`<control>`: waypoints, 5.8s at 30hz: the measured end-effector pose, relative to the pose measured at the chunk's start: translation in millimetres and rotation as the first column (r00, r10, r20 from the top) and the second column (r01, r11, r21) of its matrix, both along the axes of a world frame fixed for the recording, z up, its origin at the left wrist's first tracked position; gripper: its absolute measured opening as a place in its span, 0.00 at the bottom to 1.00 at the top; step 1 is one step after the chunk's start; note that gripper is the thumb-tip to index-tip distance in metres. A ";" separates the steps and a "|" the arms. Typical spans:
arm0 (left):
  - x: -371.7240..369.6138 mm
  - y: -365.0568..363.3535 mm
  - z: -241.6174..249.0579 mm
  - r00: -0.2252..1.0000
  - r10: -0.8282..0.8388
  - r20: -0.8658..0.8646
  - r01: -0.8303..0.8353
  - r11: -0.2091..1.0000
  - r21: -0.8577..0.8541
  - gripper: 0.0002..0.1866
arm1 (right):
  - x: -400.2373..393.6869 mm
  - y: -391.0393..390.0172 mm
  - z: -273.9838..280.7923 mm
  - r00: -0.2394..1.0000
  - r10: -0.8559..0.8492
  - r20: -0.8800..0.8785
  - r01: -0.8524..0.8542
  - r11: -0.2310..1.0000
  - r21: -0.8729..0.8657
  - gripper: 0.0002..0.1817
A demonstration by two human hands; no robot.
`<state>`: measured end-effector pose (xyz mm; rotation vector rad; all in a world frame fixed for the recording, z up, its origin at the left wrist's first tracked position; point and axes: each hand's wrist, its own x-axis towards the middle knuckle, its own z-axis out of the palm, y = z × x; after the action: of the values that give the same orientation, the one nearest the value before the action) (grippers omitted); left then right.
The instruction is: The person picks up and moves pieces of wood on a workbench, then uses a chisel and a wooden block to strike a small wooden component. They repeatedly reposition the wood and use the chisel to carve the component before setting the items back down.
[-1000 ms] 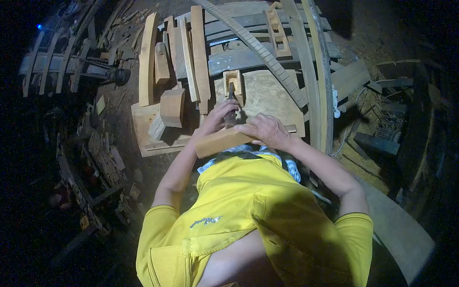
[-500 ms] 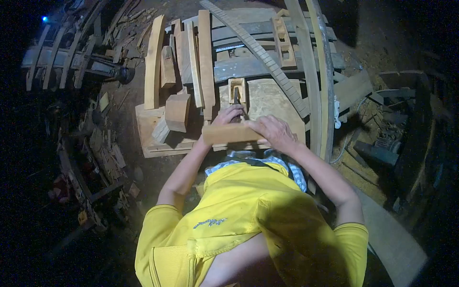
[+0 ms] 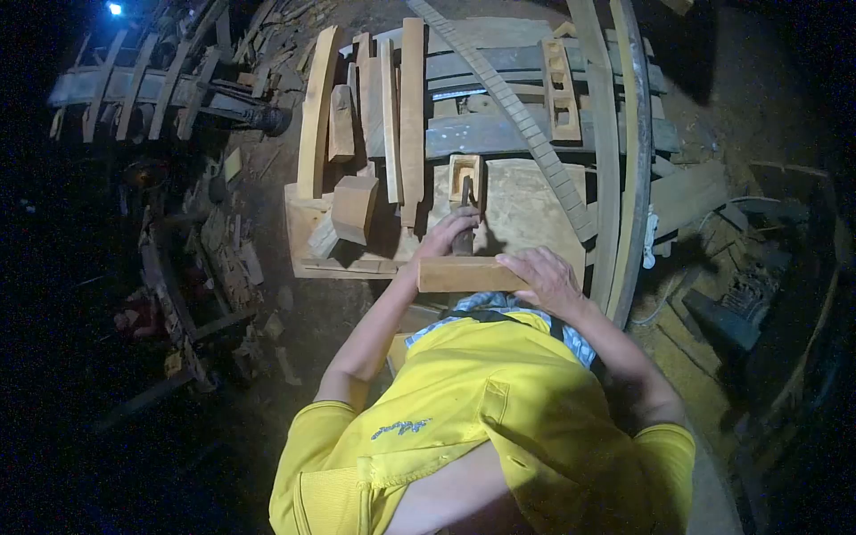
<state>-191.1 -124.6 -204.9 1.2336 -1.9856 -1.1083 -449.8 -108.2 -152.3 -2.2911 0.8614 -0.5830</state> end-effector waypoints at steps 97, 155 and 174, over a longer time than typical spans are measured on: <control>7.5 15.3 -1.8 0.995 -0.012 0.098 0.013 1.000 -0.007 0.24 | 17.6 -27.7 -22.0 0.965 0.229 -0.126 -0.235 0.971 -0.042 0.41; 10.1 -1.0 -15.1 0.982 0.181 0.055 -0.175 0.979 -0.101 0.22 | 17.5 -41.1 -16.9 0.991 0.128 0.033 -0.122 0.981 -0.150 0.46; -12.1 -87.8 -0.8 0.716 0.660 -0.226 -0.668 0.742 0.050 0.09 | -16.0 -32.4 -14.4 0.777 -0.629 -0.016 0.605 0.740 0.292 0.34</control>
<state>-203.2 -212.4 -205.6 1.5445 -1.1999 -0.7838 -465.8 -140.6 -166.7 -1.6745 1.5770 -0.7709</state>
